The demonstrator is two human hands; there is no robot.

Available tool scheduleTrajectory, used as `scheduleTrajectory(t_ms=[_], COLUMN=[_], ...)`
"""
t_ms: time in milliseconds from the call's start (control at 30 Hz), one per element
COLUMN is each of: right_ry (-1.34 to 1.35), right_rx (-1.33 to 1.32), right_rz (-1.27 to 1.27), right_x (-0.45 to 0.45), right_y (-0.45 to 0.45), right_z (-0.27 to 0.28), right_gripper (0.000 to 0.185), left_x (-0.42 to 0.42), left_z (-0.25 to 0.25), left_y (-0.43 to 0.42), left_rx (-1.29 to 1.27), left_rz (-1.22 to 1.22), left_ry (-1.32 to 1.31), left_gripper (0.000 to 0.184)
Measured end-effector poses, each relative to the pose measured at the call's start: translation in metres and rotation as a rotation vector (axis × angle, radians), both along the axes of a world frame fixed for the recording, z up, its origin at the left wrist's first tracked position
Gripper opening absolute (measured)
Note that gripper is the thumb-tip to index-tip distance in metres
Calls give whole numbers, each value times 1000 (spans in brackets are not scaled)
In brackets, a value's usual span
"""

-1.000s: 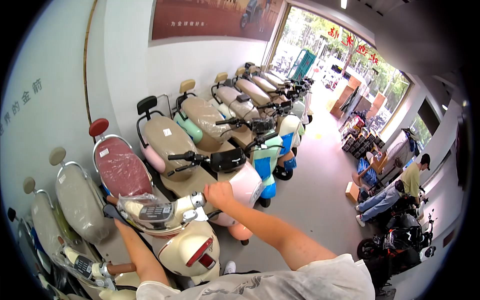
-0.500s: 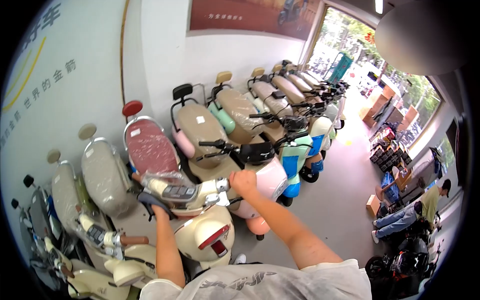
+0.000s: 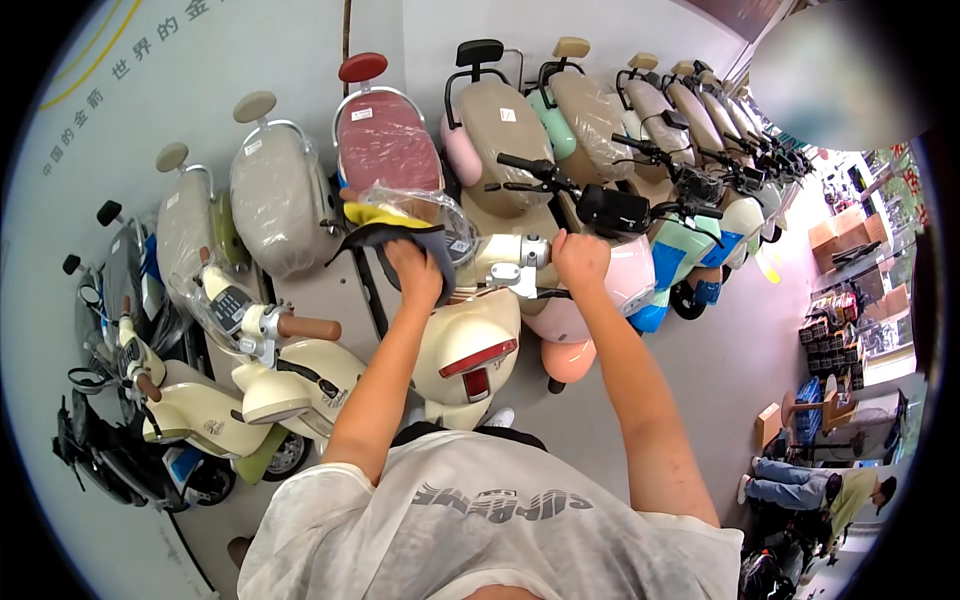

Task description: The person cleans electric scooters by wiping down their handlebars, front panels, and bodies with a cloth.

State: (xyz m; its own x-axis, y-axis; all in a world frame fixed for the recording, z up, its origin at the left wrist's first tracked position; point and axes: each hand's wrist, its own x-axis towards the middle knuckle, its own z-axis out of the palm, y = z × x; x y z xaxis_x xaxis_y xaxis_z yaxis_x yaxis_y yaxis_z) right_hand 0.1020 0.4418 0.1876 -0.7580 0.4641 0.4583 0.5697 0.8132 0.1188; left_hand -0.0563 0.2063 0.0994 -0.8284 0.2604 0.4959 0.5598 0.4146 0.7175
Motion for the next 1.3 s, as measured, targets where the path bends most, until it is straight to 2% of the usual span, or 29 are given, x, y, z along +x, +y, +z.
scheduleTrajectory(t_ms=[100,133,167,267,300,400,500,533,567,667,700,767,800,933,1000,1033,1100,1167,1200,1233,1300], right_ry=[23,27,30,31,40,23,22,31,41,34,33,44,58,62,59,59,85,55,30,30,-48], right_rx=[18,32,45,20,23,18,4,11,19,11,8,1,0,-28,-25,-26,-34,-49,-62,-62,-69], right_rz=[25,30,34,35,40,34,25,26,28,22,19,35,52,25,31,24,44,25,10,3,-30], right_x=[1,1,0,0,1,1,0,0,0,-1,-1,0,0,0,0,0,1,1,0,-1,-2], right_y=[1,2,3,2,2,3,4,4,5,5,5,5,6,4,4,4,5,3,3,4,2], right_z=[-3,-4,-5,-4,-4,-3,-5,-6,-7,-5,-5,-7,-7,-5,-5,-6,-7,-6,-4,-3,-2], right_gripper=[43,43,43,43,43,44,45,46,46,46,46,46,46,45,45,45,46,47,47,47,48], left_x=[-3,-3,-1,-4,-2,14,37,40,42,67,75,88,94,124,130,134,140,134,134,128,122], left_z=[29,36,42,24,29,31,27,10,-5,-6,17,59,67,86,81,68,58,28,52,46,31], left_y=[2,5,3,-6,-14,-35,-61,-73,-86,-117,-124,-133,-133,-114,-102,-94,-69,-51,-38,-30,-19], left_rx=[-125,-123,-75,-88,8,139,90,-165,-170,-294,-334,-434,-436,-330,-369,-408,-387,-307,-384,-384,-433], left_rz=[7,44,9,-24,-104,-226,-330,-271,-321,-305,-387,-417,-421,-471,-575,-667,-834,-804,-806,-814,-864], left_ry=[72,128,74,87,125,-33,-113,139,177,326,229,445,445,174,-15,-4,163,266,89,90,306], left_gripper=[63,64,63,63,54,38,32,32,36,34,41,57,57,61,60,53,55,48,38,38,34])
